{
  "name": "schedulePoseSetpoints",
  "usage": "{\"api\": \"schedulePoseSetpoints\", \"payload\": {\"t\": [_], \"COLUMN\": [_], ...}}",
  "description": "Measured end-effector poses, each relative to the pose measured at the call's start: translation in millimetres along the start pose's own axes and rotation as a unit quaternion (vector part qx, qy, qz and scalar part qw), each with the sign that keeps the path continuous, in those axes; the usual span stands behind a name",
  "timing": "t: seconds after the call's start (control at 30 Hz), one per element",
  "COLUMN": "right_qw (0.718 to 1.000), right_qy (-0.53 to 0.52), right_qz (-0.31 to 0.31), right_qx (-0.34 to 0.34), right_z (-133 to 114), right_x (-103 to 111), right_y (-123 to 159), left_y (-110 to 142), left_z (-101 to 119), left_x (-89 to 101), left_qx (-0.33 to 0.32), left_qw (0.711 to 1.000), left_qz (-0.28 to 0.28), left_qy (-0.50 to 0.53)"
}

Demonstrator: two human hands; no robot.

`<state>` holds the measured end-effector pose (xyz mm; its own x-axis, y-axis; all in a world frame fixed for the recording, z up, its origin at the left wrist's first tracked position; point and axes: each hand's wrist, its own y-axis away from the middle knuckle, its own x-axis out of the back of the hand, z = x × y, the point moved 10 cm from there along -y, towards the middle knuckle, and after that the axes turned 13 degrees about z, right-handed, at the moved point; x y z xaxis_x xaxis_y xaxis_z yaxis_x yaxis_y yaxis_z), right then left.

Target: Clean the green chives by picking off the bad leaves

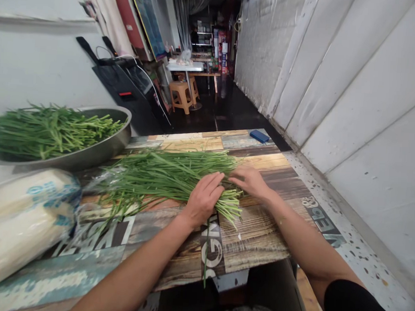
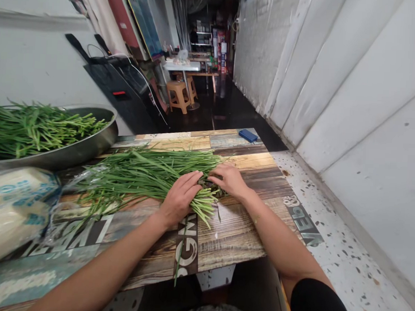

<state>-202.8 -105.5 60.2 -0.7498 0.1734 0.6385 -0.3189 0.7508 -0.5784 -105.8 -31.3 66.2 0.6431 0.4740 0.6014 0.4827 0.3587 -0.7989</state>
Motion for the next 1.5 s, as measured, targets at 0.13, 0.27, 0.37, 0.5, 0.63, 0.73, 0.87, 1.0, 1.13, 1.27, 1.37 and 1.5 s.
{"api": "schedulePoseSetpoints", "payload": {"t": [0.13,0.27,0.37,0.5,0.63,0.73,0.87,1.0,1.13,1.27,1.37,1.5], "right_qw": [0.988,0.960,0.959,0.981,0.992,0.968,0.954,0.952,0.950,0.952,0.964,0.980], "right_qy": [-0.136,-0.207,-0.160,0.006,-0.052,-0.137,-0.190,-0.172,-0.156,-0.137,-0.117,-0.039], "right_qz": [-0.067,-0.060,-0.008,0.131,-0.010,-0.157,-0.187,-0.231,-0.232,-0.215,-0.074,0.089], "right_qx": [-0.039,-0.180,-0.232,-0.141,-0.115,-0.138,-0.136,-0.103,-0.142,-0.171,-0.229,-0.176], "right_z": [-11,18,49,47,18,0,-7,-10,2,16,44,59], "right_x": [-8,4,22,55,16,-23,-30,-25,-22,-18,8,37], "right_y": [4,8,8,-1,3,17,21,23,24,24,13,2], "left_y": [2,5,5,5,5,5,5,2,1,2,2,0], "left_z": [-1,-2,-3,-2,-2,-3,-2,0,3,4,3,0], "left_x": [-3.7,-4.9,-0.9,2.6,3.3,0.4,-5.9,-7.4,-6.0,-6.5,-3.6,0.4], "left_qx": [-0.008,-0.012,-0.009,-0.015,-0.017,-0.010,-0.012,-0.011,-0.024,-0.027,-0.029,-0.023], "left_qw": [1.000,1.000,1.000,1.000,1.000,1.000,0.999,0.998,0.998,0.999,0.999,1.000], "left_qz": [-0.014,-0.018,0.003,0.018,0.017,0.000,-0.039,-0.052,-0.036,-0.030,-0.022,-0.010], "left_qy": [-0.009,-0.019,-0.015,-0.019,-0.019,-0.016,0.001,0.038,0.037,0.030,0.027,0.014]}}
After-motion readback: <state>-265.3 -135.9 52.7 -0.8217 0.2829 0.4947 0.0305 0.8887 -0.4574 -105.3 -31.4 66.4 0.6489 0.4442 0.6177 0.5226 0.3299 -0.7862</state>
